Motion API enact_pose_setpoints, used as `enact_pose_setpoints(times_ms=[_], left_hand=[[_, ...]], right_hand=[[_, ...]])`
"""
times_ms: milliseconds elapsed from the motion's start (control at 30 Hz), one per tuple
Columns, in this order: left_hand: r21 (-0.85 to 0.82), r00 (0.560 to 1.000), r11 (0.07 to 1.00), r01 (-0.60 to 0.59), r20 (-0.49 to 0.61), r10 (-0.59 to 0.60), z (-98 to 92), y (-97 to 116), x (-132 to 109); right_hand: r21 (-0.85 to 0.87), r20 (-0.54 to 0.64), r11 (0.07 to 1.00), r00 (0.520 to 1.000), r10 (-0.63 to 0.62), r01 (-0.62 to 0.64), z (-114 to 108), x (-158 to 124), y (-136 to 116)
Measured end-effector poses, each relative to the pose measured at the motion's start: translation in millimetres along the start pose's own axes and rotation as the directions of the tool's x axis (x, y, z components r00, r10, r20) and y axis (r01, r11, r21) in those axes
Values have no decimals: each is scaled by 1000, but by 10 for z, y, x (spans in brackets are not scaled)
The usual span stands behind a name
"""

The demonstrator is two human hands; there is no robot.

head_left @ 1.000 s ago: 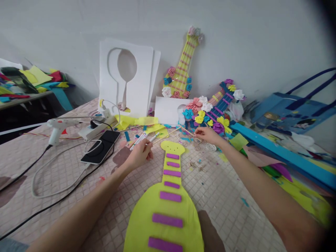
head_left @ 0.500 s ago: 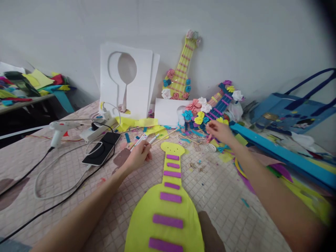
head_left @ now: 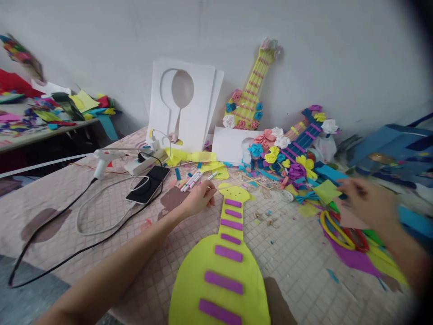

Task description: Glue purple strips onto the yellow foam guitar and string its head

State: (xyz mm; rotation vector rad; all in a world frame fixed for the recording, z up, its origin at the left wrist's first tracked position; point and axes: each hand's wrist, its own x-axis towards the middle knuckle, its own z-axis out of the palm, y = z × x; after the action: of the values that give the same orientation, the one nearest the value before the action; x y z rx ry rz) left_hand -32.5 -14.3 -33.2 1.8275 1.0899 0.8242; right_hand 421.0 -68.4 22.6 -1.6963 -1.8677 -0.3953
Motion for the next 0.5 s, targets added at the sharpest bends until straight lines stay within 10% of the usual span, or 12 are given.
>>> enact_pose_setpoints(times_ms=[233, 500], left_hand=[[-24, 994, 998, -51, 95, 53, 49, 50, 3], [169, 995, 984, -49, -81, 63, -67, -30, -80]], right_hand=[[225, 110, 897, 905, -410, 379, 765, 86, -1563], [276, 124, 923, 942, -311, 268, 1156, 64, -1347]])
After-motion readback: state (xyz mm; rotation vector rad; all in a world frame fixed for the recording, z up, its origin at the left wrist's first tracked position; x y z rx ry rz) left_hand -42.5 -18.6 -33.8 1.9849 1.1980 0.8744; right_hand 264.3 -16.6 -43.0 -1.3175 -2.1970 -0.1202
